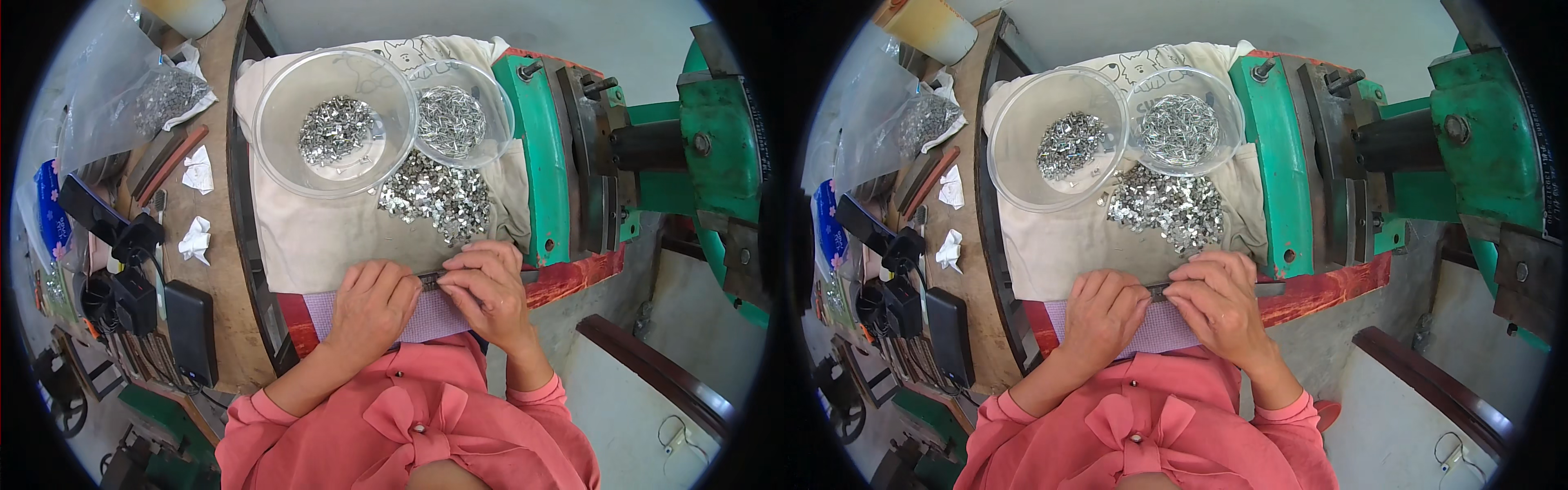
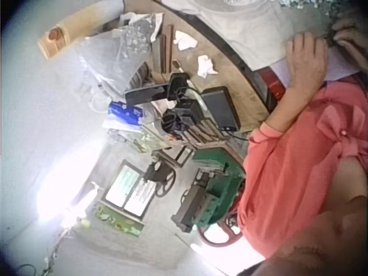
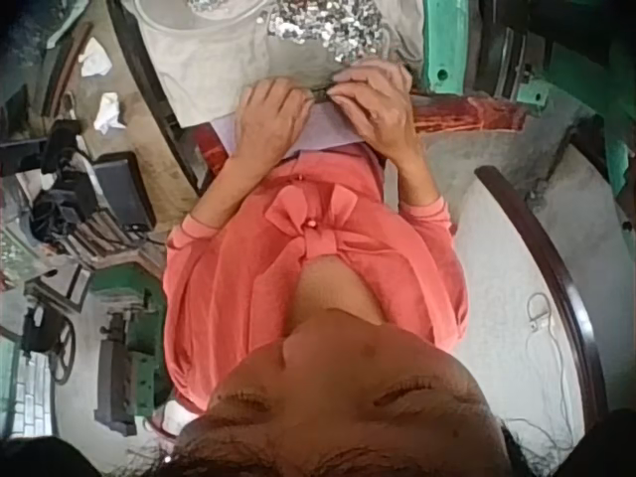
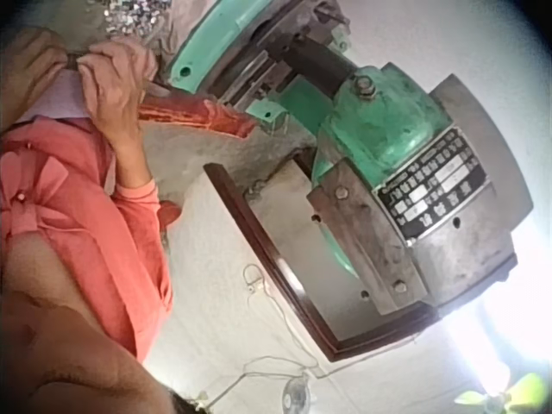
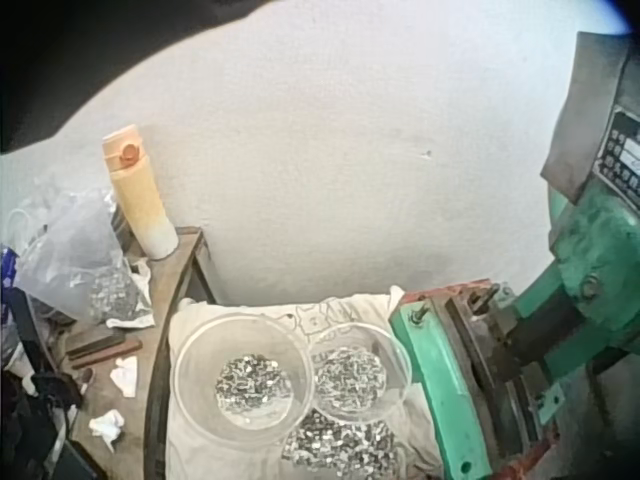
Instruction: The person places small silver metal pieces into a long metal strip with slots, then inserts the strip into a green press machine to secure the pieces. The person repeats this process, occasionally wiping the strip with a tissue.
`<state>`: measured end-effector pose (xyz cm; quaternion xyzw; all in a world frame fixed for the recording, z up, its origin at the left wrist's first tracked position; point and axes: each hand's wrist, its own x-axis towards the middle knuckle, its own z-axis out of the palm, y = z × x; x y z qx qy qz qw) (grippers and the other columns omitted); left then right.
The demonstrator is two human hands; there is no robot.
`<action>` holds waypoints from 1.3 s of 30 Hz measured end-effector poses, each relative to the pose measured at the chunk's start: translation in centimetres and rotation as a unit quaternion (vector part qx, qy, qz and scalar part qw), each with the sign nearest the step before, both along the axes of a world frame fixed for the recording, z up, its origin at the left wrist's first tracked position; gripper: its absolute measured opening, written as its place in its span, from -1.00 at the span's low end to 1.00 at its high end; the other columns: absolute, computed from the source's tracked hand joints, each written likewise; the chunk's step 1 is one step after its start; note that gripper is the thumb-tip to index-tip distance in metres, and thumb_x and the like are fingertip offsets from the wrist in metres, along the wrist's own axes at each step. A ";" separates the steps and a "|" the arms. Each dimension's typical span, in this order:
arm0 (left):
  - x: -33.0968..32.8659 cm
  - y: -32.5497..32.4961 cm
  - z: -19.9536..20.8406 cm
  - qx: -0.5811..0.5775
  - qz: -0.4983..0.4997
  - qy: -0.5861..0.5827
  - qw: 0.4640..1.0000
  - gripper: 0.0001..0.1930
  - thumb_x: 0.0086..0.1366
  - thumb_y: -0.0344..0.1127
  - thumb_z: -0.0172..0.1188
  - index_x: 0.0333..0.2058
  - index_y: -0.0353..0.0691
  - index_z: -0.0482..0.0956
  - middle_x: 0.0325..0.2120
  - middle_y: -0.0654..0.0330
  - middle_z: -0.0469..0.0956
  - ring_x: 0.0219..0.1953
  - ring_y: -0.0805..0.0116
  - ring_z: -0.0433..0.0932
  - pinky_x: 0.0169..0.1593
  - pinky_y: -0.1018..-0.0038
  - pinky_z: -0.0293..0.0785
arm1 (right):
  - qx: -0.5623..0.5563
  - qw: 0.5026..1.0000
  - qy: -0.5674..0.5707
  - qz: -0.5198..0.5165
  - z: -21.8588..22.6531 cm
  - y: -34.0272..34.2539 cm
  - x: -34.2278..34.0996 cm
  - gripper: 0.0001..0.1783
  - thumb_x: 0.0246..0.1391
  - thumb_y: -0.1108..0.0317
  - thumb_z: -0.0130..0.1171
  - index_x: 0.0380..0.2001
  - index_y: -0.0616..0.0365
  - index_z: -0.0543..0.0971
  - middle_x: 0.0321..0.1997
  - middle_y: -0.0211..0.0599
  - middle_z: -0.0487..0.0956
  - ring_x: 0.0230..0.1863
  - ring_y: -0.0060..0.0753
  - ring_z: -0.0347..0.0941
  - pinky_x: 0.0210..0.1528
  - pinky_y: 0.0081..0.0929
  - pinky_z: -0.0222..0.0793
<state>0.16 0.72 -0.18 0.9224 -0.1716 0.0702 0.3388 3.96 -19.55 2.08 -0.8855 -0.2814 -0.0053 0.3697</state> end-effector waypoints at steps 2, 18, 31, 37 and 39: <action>-0.2 0.2 -0.1 0.002 -0.003 -0.005 1.000 -0.77 0.06 -0.37 0.39 -0.30 -0.15 0.55 -0.29 0.26 0.53 -0.21 0.21 0.51 -0.14 0.28 0.35 | -0.002 1.000 -0.011 0.010 -0.2 0.3 -0.2 -0.77 -0.16 0.44 0.42 -0.33 0.04 0.68 -0.13 -0.45 0.60 0.02 -0.21 0.45 0.13 -0.17 0.20; -0.3 0.6 0.3 -0.031 0.011 0.023 0.999 -0.74 0.05 -0.37 0.42 -0.27 -0.16 0.56 -0.28 0.21 0.53 -0.22 0.15 0.50 -0.17 0.26 0.36 | -0.056 0.997 -0.046 0.010 -0.7 0.3 -0.3 -0.77 -0.21 0.38 0.46 -0.39 -0.02 0.68 -0.13 -0.48 0.60 0.02 -0.24 0.45 0.14 -0.13 0.19; -0.3 0.2 0.0 -0.060 0.030 0.019 0.998 -0.71 0.03 -0.40 0.43 -0.26 -0.16 0.55 -0.25 0.20 0.53 -0.23 0.15 0.50 -0.16 0.27 0.35 | -0.094 0.993 -0.076 0.011 -0.3 0.0 -0.8 -0.76 -0.14 0.35 0.39 -0.30 -0.07 0.68 -0.11 -0.54 0.58 0.06 -0.36 0.45 0.26 -0.12 0.14; -1.6 1.9 -0.1 -0.049 0.052 0.026 0.997 -0.64 -0.01 -0.41 0.47 -0.22 -0.19 0.54 -0.20 0.17 0.53 -0.19 0.12 0.51 -0.13 0.27 0.35 | -0.084 0.993 -0.083 0.006 -0.4 0.7 -1.1 -0.73 -0.15 0.34 0.39 -0.28 -0.11 0.70 -0.13 -0.56 0.58 0.05 -0.38 0.45 0.26 -0.14 0.12; -1.7 2.2 -0.1 -0.045 0.050 0.028 0.997 -0.65 -0.02 -0.42 0.47 -0.23 -0.19 0.55 -0.20 0.17 0.53 -0.18 0.13 0.51 -0.13 0.27 0.35 | -0.109 0.989 -0.093 0.022 -0.5 0.8 -1.0 -0.74 -0.15 0.33 0.39 -0.28 -0.12 0.70 -0.13 -0.56 0.58 0.05 -0.38 0.46 0.26 -0.14 0.12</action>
